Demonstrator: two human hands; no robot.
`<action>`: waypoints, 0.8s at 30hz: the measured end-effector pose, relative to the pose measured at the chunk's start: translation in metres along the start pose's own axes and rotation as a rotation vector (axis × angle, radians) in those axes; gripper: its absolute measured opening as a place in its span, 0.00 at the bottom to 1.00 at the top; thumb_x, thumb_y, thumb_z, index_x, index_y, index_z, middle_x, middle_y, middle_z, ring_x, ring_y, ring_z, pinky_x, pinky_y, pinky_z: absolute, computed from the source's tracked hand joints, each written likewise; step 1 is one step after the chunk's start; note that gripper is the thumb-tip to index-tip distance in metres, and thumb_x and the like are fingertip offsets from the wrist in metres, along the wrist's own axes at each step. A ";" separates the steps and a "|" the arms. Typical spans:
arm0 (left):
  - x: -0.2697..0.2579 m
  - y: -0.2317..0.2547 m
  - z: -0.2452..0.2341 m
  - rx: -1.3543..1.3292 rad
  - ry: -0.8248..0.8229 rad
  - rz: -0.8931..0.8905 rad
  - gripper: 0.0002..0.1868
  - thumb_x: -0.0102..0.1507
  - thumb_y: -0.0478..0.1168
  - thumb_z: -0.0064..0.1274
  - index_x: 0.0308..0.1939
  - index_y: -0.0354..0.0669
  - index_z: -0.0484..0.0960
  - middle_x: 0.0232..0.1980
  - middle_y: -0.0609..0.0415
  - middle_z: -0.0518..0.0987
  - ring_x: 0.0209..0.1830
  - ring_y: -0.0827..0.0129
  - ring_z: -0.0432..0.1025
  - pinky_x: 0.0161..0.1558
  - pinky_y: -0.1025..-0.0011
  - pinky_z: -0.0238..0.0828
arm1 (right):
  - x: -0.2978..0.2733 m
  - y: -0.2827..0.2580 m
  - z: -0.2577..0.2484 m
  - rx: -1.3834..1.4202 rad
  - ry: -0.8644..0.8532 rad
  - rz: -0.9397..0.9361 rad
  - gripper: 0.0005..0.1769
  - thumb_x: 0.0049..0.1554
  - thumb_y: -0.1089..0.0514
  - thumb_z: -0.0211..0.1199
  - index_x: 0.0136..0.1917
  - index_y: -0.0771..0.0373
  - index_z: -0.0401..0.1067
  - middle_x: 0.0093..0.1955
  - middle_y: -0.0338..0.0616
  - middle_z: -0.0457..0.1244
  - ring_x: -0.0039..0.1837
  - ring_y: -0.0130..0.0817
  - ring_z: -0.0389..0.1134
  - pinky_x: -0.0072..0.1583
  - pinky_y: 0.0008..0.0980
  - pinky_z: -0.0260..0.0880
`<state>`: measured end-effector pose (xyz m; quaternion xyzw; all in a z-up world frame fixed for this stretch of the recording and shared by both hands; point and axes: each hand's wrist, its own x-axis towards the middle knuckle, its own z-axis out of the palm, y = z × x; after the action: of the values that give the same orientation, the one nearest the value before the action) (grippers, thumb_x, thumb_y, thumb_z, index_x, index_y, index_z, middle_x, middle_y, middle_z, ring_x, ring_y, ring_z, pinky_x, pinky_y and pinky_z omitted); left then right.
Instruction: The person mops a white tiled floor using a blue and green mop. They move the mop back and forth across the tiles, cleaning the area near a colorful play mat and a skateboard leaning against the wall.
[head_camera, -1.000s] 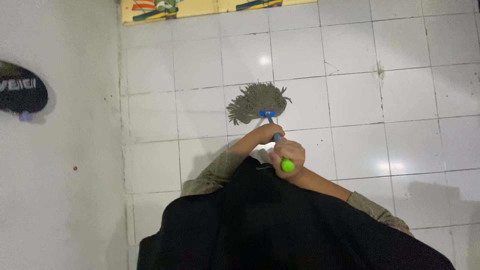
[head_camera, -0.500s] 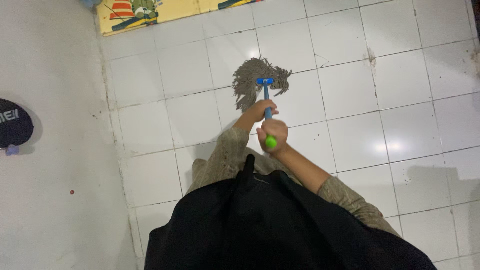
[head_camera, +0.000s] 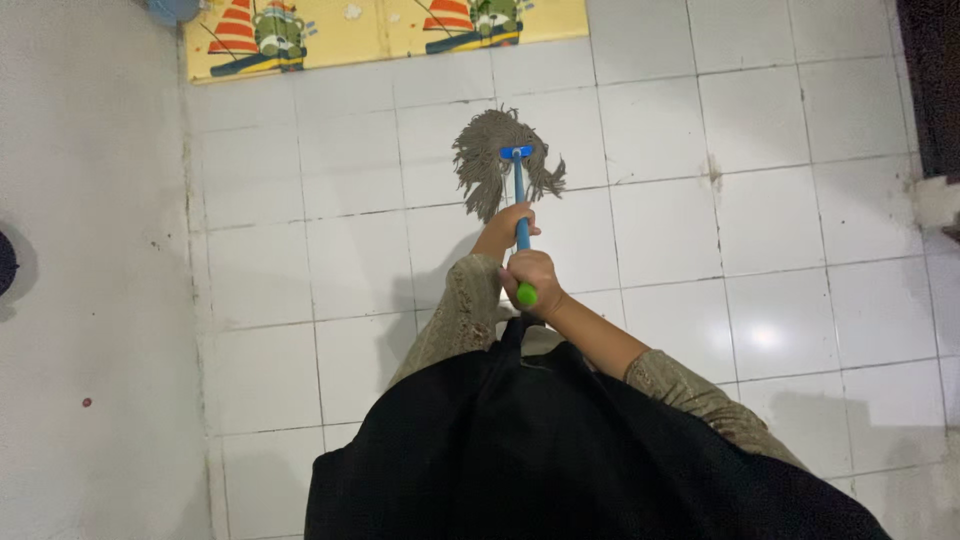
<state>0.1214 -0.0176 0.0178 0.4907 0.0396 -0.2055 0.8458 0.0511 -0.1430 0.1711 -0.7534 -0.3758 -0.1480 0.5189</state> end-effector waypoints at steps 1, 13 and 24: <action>0.004 0.008 0.009 -0.026 0.019 0.024 0.11 0.69 0.41 0.48 0.39 0.34 0.76 0.40 0.54 0.71 0.42 0.66 0.72 0.56 0.66 0.79 | 0.006 0.008 -0.003 -0.027 0.009 0.014 0.24 0.59 0.67 0.61 0.22 0.58 0.61 0.21 0.40 0.56 0.24 0.38 0.60 0.29 0.38 0.58; -0.003 0.004 0.025 0.670 0.049 0.493 0.14 0.63 0.37 0.57 0.29 0.37 0.68 0.33 0.55 0.70 0.33 0.71 0.66 0.37 0.70 0.65 | 0.045 -0.031 -0.031 0.130 0.097 0.246 0.22 0.61 0.62 0.57 0.26 0.64 0.59 0.24 0.44 0.55 0.27 0.37 0.58 0.34 0.37 0.57; -0.049 -0.053 0.023 0.655 -0.145 0.293 0.17 0.56 0.37 0.56 0.26 0.38 0.61 0.30 0.60 0.58 0.32 0.77 0.56 0.33 0.69 0.55 | 0.039 -0.135 -0.051 0.084 0.118 0.443 0.22 0.60 0.67 0.59 0.26 0.67 0.59 0.23 0.45 0.53 0.26 0.32 0.52 0.34 0.33 0.52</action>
<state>0.0532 -0.0446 -0.0007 0.7202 -0.1591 -0.1181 0.6648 -0.0119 -0.1483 0.3068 -0.7852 -0.1764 -0.0584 0.5907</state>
